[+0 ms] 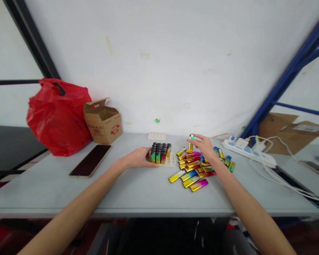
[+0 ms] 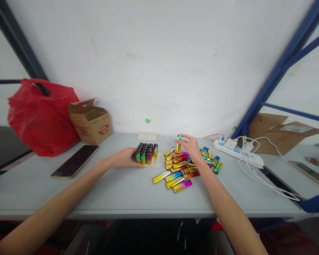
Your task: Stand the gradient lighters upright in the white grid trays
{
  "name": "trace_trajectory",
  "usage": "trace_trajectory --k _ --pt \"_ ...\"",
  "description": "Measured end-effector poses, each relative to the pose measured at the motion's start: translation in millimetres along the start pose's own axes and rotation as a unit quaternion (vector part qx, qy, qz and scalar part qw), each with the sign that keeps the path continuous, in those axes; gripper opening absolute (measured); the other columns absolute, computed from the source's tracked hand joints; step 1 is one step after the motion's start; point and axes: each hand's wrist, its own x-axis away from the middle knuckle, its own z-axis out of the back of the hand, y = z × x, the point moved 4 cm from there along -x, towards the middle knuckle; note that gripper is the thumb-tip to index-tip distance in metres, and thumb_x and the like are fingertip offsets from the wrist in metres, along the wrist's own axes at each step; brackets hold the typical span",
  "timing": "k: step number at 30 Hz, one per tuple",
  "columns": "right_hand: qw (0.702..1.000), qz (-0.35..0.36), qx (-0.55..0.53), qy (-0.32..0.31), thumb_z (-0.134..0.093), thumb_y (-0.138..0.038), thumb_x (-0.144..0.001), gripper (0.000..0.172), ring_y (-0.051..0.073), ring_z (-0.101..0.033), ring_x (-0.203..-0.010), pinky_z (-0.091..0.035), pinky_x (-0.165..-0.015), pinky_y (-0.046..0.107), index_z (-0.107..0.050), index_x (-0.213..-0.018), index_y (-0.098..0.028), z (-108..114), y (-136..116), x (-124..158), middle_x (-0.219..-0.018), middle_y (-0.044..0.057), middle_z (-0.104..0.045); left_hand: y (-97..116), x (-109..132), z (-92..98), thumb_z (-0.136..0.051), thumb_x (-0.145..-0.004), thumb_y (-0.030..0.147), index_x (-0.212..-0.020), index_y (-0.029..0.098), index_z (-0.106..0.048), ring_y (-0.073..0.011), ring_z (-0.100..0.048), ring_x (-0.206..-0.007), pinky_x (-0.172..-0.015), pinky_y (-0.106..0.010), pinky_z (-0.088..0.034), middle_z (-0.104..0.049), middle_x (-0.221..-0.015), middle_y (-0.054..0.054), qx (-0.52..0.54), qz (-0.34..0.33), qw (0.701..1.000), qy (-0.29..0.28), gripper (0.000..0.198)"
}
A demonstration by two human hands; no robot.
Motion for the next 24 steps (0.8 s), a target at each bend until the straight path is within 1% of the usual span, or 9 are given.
trace_trajectory --k 3,6,8,10,12,14,17,20,24 --pt "0.996 -0.020 -0.063 -0.064 -0.088 -0.058 -0.071 0.052 0.020 -0.070 -0.087 -0.057 -0.078 0.032 -0.076 -0.100 -0.017 -22 -12 13 -0.101 0.009 -0.078 0 0 -0.2 -0.079 -0.072 0.076 -0.115 0.019 -0.070 -0.0243 -0.070 -0.082 -0.070 -0.030 -0.049 -0.078 -0.099 -0.004 -0.002 -0.002 1.000 0.002 0.071" --pt "0.984 -0.015 -0.106 -0.140 -0.078 -0.066 -0.082 0.050 0.013 -0.059 -0.066 -0.049 -0.060 0.026 -0.067 -0.102 -0.022 -41 -24 27 -0.092 0.003 -0.074 1 1 0.1 -0.080 -0.073 0.073 -0.115 0.019 -0.070 -0.0248 -0.071 -0.084 -0.071 -0.030 -0.050 -0.078 -0.100 -0.004 0.005 -0.003 1.000 0.002 0.069" --pt "0.978 -0.023 -0.115 -0.174 -0.073 -0.070 -0.086 0.050 0.010 -0.046 -0.053 -0.039 -0.049 0.023 -0.059 -0.106 -0.026 -51 -29 35 -0.077 -0.005 -0.065 2 1 0.6 -0.081 -0.073 0.072 -0.115 0.019 -0.071 -0.0255 -0.071 -0.085 -0.073 -0.031 -0.051 -0.079 -0.101 -0.005 0.008 -0.004 1.000 0.002 0.068" --pt "0.976 -0.032 -0.097 -0.192 -0.066 -0.074 -0.088 0.051 0.010 -0.032 -0.047 -0.027 -0.044 0.022 -0.056 -0.106 -0.027 -59 -32 42 -0.064 -0.010 -0.047 4 2 1.0 -0.081 -0.074 0.070 -0.115 0.019 -0.071 -0.0259 -0.072 -0.088 -0.076 -0.031 -0.052 -0.079 -0.103 -0.005 0.011 -0.007 1.000 0.001 0.067" --pt "0.980 -0.014 -0.054 -0.191 -0.059 -0.076 -0.092 0.051 0.011 -0.028 -0.048 -0.022 -0.044 0.023 -0.057 -0.101 -0.026 -65 -34 47 -0.061 -0.010 -0.037 4 2 1.2 -0.082 -0.075 0.068 -0.117 0.019 -0.070 -0.0257 -0.072 -0.089 -0.077 -0.031 -0.053 -0.079 -0.105 -0.005 0.016 -0.011 1.000 0.002 0.066" --pt "0.985 0.035 0.002 -0.167 -0.056 -0.076 -0.094 0.052 0.012 -0.030 -0.053 -0.025 -0.048 0.025 -0.056 -0.086 -0.024 -70 -38 51 -0.062 -0.008 -0.036 4 2 0.8 -0.082 -0.075 0.067 -0.118 0.019 -0.070 -0.0254 -0.072 -0.088 -0.077 -0.031 -0.054 -0.079 -0.105 -0.005 0.023 -0.014 1.000 0.000 0.065" --pt "0.986 0.096 0.073 -0.115 -0.056 -0.074 -0.094 0.061 0.012 -0.031 -0.061 -0.026 -0.055 0.028 -0.039 -0.065 -0.024 -75 -43 56 -0.062 -0.005 -0.033 4 2 0.2 -0.082 -0.076 0.066 -0.119 0.019 -0.070 -0.0255 -0.073 -0.089 -0.077 -0.030 -0.054 -0.080 -0.106 -0.005 0.034 -0.018 0.999 0.000 0.065" --pt "0.986 0.090 0.100 -0.099 -0.052 -0.074 -0.093 0.062 0.012 -0.027 -0.061 -0.022 -0.056 0.030 -0.029 -0.061 -0.026 -79 -44 58 -0.060 -0.005 -0.026 3 2 0.2 -0.083 -0.075 0.065 -0.119 0.020 -0.071 -0.0255 -0.074 -0.089 -0.076 -0.030 -0.054 -0.080 -0.105 -0.004 0.032 -0.020 0.999 0.003 0.064" --pt "0.988 0.070 0.116 -0.077 -0.050 -0.068 -0.090 0.056 0.013 -0.031 -0.059 -0.023 -0.057 0.031 -0.033 -0.058 -0.026 -78 -42 58 -0.057 -0.004 -0.029 4 2 0.6 -0.082 -0.076 0.065 -0.118 0.020 -0.071 -0.0256 -0.074 -0.089 -0.077 -0.030 -0.054 -0.080 -0.106 -0.004 0.024 -0.017 1.000 0.000 0.062"
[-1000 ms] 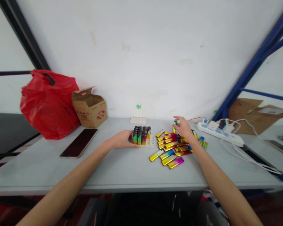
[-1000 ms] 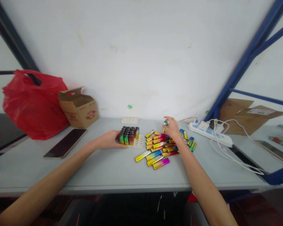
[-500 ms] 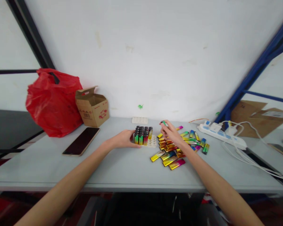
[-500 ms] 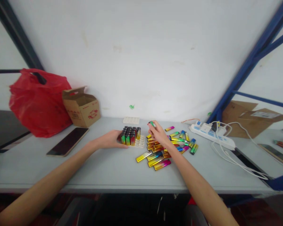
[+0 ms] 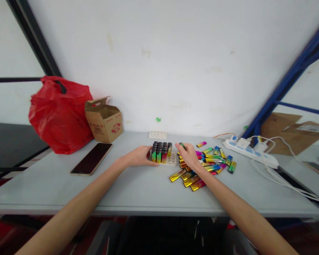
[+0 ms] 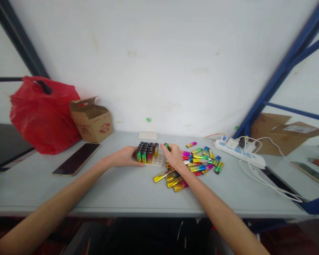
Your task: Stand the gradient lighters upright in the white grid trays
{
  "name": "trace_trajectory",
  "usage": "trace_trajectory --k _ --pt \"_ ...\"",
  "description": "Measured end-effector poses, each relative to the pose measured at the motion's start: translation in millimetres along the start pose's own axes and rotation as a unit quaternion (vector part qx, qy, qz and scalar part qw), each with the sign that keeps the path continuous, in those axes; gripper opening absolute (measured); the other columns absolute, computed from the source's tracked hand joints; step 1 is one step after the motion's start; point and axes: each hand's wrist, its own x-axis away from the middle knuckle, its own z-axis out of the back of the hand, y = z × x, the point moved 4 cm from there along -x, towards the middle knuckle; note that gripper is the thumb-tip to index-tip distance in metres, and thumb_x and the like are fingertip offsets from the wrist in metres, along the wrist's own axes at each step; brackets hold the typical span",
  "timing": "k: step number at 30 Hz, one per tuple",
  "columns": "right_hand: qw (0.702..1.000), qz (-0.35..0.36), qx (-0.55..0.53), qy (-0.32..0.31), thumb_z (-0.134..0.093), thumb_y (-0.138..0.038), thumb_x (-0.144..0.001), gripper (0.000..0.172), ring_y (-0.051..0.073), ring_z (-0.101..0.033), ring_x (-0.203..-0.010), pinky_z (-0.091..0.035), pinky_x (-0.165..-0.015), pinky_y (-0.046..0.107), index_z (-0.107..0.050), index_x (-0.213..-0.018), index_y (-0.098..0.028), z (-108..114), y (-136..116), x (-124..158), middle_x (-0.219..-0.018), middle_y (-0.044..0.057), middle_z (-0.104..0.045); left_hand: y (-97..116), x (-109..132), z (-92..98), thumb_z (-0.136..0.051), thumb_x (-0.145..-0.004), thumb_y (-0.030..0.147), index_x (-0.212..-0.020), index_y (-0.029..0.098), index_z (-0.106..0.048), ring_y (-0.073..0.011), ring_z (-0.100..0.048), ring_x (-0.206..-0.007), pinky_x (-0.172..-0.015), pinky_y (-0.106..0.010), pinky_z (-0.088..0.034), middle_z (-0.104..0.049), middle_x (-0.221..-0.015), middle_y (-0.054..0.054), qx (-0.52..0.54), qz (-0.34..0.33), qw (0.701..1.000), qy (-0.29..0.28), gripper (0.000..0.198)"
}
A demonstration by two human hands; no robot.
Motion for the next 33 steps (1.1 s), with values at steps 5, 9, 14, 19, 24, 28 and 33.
trace_trajectory --k 5,9,14,19,24,28,33 --pt "1.000 -0.003 0.005 0.018 -0.049 -0.061 -0.088 0.049 0.014 -0.036 -0.057 -0.025 -0.057 0.031 -0.037 -0.057 -0.025 5 1 -1 -0.056 -0.003 -0.036 1 0 1.0 -0.081 -0.074 0.069 -0.117 0.020 -0.071 -0.0266 -0.074 -0.088 -0.074 -0.031 -0.053 -0.080 -0.103 -0.005 -0.021 0.017 1.000 0.000 0.066" --pt "1.000 0.003 0.005 0.021 -0.048 -0.055 -0.090 0.046 0.015 -0.037 -0.057 -0.026 -0.057 0.031 -0.037 -0.057 -0.026 7 2 -2 -0.055 -0.002 -0.038 1 0 0.7 -0.081 -0.073 0.069 -0.118 0.019 -0.071 -0.0276 -0.074 -0.090 -0.076 -0.031 -0.053 -0.080 -0.106 -0.006 -0.016 0.011 1.000 0.002 0.067" --pt "0.999 0.016 0.035 0.018 -0.049 -0.056 -0.094 0.047 0.015 -0.039 -0.059 -0.026 -0.058 0.031 -0.037 -0.060 -0.025 4 4 -2 -0.057 -0.003 -0.039 1 1 0.1 -0.082 -0.074 0.067 -0.122 0.021 -0.071 -0.0284 -0.074 -0.096 -0.081 -0.032 -0.055 -0.080 -0.112 -0.006 0.015 0.001 1.000 0.002 0.067" --pt "0.994 0.074 0.066 -0.035 -0.042 -0.062 -0.104 0.047 0.019 -0.047 -0.066 -0.035 -0.064 0.030 -0.045 -0.073 -0.026 4 -7 1 -0.066 -0.001 -0.051 3 1 0.7 -0.082 -0.074 0.068 -0.126 0.020 -0.071 -0.0294 -0.074 -0.099 -0.086 -0.033 -0.055 -0.080 -0.115 -0.007 0.022 0.002 1.000 -0.001 0.071" --pt "0.977 0.161 0.122 -0.073 -0.037 -0.059 -0.109 0.047 0.021 -0.055 -0.078 -0.042 -0.076 0.033 -0.047 -0.078 -0.026 10 -19 3 -0.081 0.004 -0.060 3 1 0.6 -0.081 -0.075 0.066 -0.126 0.020 -0.071 -0.0286 -0.074 -0.096 -0.084 -0.034 -0.055 -0.080 -0.114 -0.007 0.016 -0.001 1.000 -0.003 0.070" --pt "0.974 0.145 0.150 -0.089 -0.039 -0.063 -0.109 0.051 0.019 -0.050 -0.064 -0.038 -0.069 0.032 -0.047 -0.075 -0.026 9 -11 2 -0.067 0.000 -0.056 3 1 1.2 -0.082 -0.075 0.065 -0.128 0.019 -0.070 -0.0288 -0.074 -0.097 -0.083 -0.033 -0.055 -0.080 -0.115 -0.007 0.017 -0.002 1.000 -0.004 0.071" --pt "0.970 0.131 0.171 -0.116 -0.042 -0.066 -0.109 0.053 0.020 -0.057 -0.064 -0.039 -0.067 0.031 -0.057 -0.080 -0.024 -1 0 1 -0.070 0.002 -0.065 4 2 1.9 -0.081 -0.074 0.068 -0.122 0.020 -0.072 -0.0287 -0.073 -0.096 -0.081 -0.033 -0.054 -0.080 -0.112 -0.006 0.020 -0.007 1.000 0.002 0.068"
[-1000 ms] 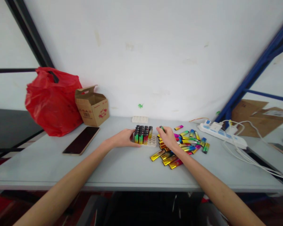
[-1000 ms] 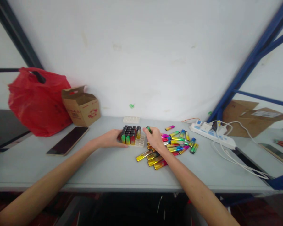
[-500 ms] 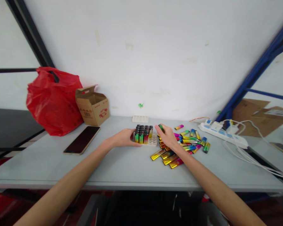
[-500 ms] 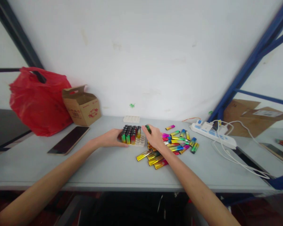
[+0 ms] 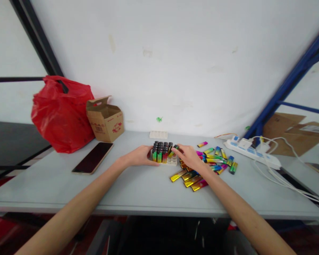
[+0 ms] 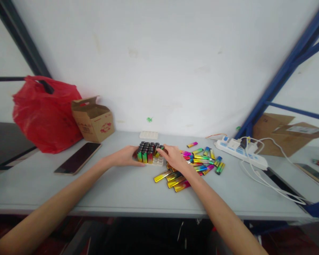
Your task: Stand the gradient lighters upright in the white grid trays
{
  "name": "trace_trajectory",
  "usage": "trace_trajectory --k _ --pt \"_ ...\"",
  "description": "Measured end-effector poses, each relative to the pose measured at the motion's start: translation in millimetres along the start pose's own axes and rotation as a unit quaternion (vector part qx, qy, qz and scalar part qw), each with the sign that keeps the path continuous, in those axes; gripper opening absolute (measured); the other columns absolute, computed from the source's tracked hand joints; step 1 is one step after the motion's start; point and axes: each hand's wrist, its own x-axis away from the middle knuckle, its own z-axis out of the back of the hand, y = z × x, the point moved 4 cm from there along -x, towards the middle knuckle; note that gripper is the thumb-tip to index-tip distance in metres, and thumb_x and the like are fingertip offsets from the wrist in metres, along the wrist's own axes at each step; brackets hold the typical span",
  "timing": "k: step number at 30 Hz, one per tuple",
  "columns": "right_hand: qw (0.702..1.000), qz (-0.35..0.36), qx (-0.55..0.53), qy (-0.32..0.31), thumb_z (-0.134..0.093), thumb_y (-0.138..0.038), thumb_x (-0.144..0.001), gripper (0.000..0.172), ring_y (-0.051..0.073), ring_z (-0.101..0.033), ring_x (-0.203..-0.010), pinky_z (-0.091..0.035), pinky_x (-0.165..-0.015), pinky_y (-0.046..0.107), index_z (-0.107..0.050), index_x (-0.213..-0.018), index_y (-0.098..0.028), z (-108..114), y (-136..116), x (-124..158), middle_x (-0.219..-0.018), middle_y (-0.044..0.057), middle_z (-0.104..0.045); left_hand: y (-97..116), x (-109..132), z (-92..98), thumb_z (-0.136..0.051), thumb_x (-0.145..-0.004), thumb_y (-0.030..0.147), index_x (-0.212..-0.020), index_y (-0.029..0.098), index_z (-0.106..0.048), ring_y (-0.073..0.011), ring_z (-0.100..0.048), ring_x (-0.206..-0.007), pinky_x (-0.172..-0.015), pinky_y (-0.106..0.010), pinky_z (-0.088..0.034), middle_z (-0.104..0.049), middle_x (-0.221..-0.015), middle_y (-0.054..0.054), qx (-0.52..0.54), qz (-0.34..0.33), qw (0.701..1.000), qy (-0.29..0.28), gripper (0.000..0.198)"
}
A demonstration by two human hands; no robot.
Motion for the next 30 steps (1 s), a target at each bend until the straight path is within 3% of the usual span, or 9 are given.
trace_trajectory --k 7,13,18,22,26,30 --pt "0.992 0.007 0.123 -0.037 -0.045 -0.056 -0.112 0.043 0.025 -0.070 -0.083 -0.046 -0.076 0.032 -0.067 -0.104 -0.020 -11 -2 -4 -0.093 0.012 -0.077 -1 0 0.0 -0.079 -0.074 0.072 -0.116 0.020 -0.072 -0.0258 -0.071 -0.085 -0.071 -0.031 -0.050 -0.078 -0.099 -0.004 -0.028 0.008 1.000 0.001 0.067" --pt "0.989 0.017 0.125 -0.074 -0.049 -0.052 -0.112 0.037 0.027 -0.073 -0.092 -0.046 -0.078 0.031 -0.067 -0.108 -0.019 -9 0 -3 -0.100 0.014 -0.078 -1 -1 -0.1 -0.081 -0.073 0.071 -0.118 0.021 -0.071 -0.0266 -0.072 -0.087 -0.073 -0.031 -0.051 -0.079 -0.101 -0.005 -0.026 0.014 1.000 0.003 0.068" --pt "0.978 -0.013 0.189 -0.092 -0.054 -0.048 -0.110 0.031 0.028 -0.073 -0.084 -0.044 -0.072 0.031 -0.067 -0.113 -0.020 -11 -11 -2 -0.094 0.014 -0.078 -2 -1 -0.1 -0.080 -0.073 0.069 -0.118 0.020 -0.071 -0.0270 -0.071 -0.088 -0.076 -0.032 -0.052 -0.079 -0.103 -0.006 -0.034 0.020 0.999 0.005 0.068" --pt "0.985 0.015 0.134 -0.108 -0.059 -0.049 -0.108 0.030 0.025 -0.069 -0.080 -0.043 -0.073 0.030 -0.068 -0.107 -0.021 -5 -15 -1 -0.090 0.009 -0.076 -2 -1 -0.1 -0.081 -0.071 0.070 -0.118 0.019 -0.070 -0.0281 -0.072 -0.090 -0.077 -0.033 -0.053 -0.079 -0.103 -0.006 -0.029 0.031 0.999 0.008 0.070" --pt "0.994 0.033 0.072 -0.077 -0.046 -0.050 -0.112 0.038 0.022 -0.066 -0.085 -0.047 -0.084 0.032 -0.071 -0.102 -0.022 21 15 -1 -0.091 0.007 -0.073 -2 -1 -0.6 -0.081 -0.072 0.069 -0.122 0.022 -0.070 -0.0287 -0.073 -0.095 -0.082 -0.034 -0.054 -0.080 -0.110 -0.006 -0.010 0.026 1.000 0.003 0.070" --pt "0.976 -0.075 0.197 0.059 -0.051 -0.039 -0.110 0.034 0.031 -0.062 -0.117 -0.046 -0.105 0.042 -0.072 -0.123 -0.016 50 72 1 -0.120 0.019 -0.070 -5 -2 -0.7 -0.081 -0.072 0.071 -0.121 0.021 -0.070 -0.0289 -0.074 -0.093 -0.079 -0.034 -0.054 -0.080 -0.110 -0.007 -0.022 0.036 0.999 0.002 0.071"
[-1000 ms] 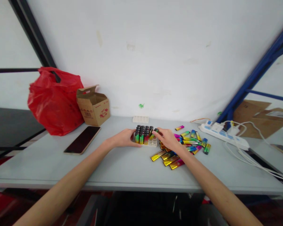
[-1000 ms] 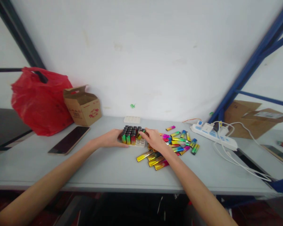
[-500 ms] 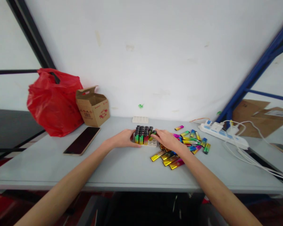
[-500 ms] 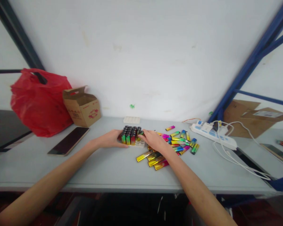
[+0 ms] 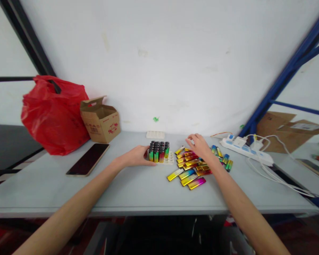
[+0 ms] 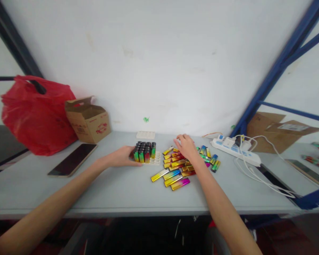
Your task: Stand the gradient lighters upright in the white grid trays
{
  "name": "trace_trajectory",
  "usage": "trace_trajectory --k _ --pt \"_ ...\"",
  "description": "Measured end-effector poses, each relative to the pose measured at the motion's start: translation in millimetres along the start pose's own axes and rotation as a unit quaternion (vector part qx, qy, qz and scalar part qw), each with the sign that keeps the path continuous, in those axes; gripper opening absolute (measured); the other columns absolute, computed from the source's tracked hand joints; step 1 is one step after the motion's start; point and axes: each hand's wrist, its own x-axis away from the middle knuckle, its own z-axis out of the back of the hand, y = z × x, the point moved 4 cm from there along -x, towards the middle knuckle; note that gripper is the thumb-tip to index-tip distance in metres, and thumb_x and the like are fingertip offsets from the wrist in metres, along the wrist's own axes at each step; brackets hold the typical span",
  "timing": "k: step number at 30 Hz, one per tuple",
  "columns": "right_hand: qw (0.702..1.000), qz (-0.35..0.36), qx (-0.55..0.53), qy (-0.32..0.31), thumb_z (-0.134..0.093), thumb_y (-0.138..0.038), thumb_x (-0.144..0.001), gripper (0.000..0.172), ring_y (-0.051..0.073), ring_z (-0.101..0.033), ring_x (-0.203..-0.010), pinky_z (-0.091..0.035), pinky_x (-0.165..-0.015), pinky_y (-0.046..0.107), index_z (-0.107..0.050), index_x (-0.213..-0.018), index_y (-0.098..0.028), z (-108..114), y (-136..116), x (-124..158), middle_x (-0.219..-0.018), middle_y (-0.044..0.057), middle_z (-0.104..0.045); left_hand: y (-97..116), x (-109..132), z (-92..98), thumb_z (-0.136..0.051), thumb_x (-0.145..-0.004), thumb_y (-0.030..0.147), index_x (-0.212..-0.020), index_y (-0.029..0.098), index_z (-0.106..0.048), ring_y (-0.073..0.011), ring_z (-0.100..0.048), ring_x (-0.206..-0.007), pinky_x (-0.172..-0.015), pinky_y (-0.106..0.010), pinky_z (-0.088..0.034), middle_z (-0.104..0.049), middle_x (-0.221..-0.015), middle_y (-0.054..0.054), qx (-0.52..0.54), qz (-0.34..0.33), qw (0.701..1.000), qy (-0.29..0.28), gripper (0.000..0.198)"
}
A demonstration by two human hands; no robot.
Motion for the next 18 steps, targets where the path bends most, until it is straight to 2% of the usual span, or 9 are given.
trace_trajectory --k 2,5,7,10,13,16,18 --pt "0.993 -0.087 0.080 0.005 -0.056 -0.041 -0.107 0.039 0.038 -0.056 -0.130 -0.045 -0.108 0.050 -0.071 -0.134 -0.018 -6 28 0 -0.138 0.024 -0.061 -1 0 0.2 -0.081 -0.071 0.072 -0.119 0.021 -0.070 -0.0287 -0.073 -0.091 -0.078 -0.034 -0.054 -0.080 -0.107 -0.006 -0.009 0.006 1.000 0.002 0.071" --pt "0.974 -0.178 0.127 -0.058 -0.054 -0.047 -0.107 0.040 0.040 -0.059 -0.125 -0.048 -0.102 0.055 -0.074 -0.132 -0.022 -21 55 1 -0.135 0.024 -0.063 -1 0 0.3 -0.081 -0.070 0.073 -0.115 0.021 -0.070 -0.0286 -0.073 -0.088 -0.075 -0.034 -0.053 -0.080 -0.103 -0.006 -0.018 0.011 1.000 0.003 0.070" --pt "0.974 -0.175 0.117 -0.080 -0.054 -0.041 -0.107 0.036 0.036 -0.062 -0.119 -0.048 -0.102 0.050 -0.077 -0.124 -0.019 -30 63 -2 -0.126 0.023 -0.068 0 0 0.4 -0.081 -0.070 0.073 -0.113 0.021 -0.070 -0.0284 -0.073 -0.088 -0.074 -0.033 -0.053 -0.079 -0.102 -0.006 -0.018 0.008 1.000 0.002 0.068" --pt "0.985 -0.125 0.091 -0.078 -0.056 -0.018 -0.100 0.029 0.029 -0.063 -0.118 -0.046 -0.107 0.039 -0.078 -0.117 -0.012 -36 66 -11 -0.119 0.020 -0.072 1 0 0.7 -0.080 -0.071 0.074 -0.110 0.020 -0.070 -0.0280 -0.072 -0.087 -0.072 -0.033 -0.052 -0.079 -0.100 -0.006 -0.020 0.006 1.000 0.001 0.067" --pt "0.989 -0.100 0.078 -0.075 -0.055 -0.002 -0.088 0.034 0.026 -0.064 -0.118 -0.045 -0.110 0.035 -0.079 -0.110 -0.009 -36 67 -18 -0.115 0.019 -0.073 1 0 0.6 -0.080 -0.072 0.072 -0.111 0.020 -0.069 -0.0281 -0.072 -0.088 -0.074 -0.033 -0.052 -0.079 -0.102 -0.006 -0.027 0.003 1.000 -0.001 0.066" --pt "0.996 -0.079 0.033 -0.034 -0.055 0.002 -0.081 0.049 0.027 -0.066 -0.120 -0.049 -0.111 0.037 -0.076 -0.124 -0.012 -30 65 -21 -0.118 0.017 -0.072 1 -1 0.0 -0.079 -0.074 0.071 -0.116 0.020 -0.069 -0.0286 -0.073 -0.092 -0.078 -0.034 -0.053 -0.079 -0.107 -0.007 -0.030 0.000 1.000 -0.009 0.067" --pt "0.994 -0.087 -0.065 0.010 -0.059 -0.003 -0.082 0.060 0.027 -0.070 -0.112 -0.054 -0.106 0.042 -0.068 -0.141 -0.016 -26 63 -21 -0.120 0.015 -0.073 1 0 -0.2 -0.079 -0.074 0.071 -0.117 0.020 -0.068 -0.0287 -0.073 -0.094 -0.079 -0.033 -0.053 -0.079 -0.109 -0.007 -0.026 -0.001 1.000 -0.010 0.067"
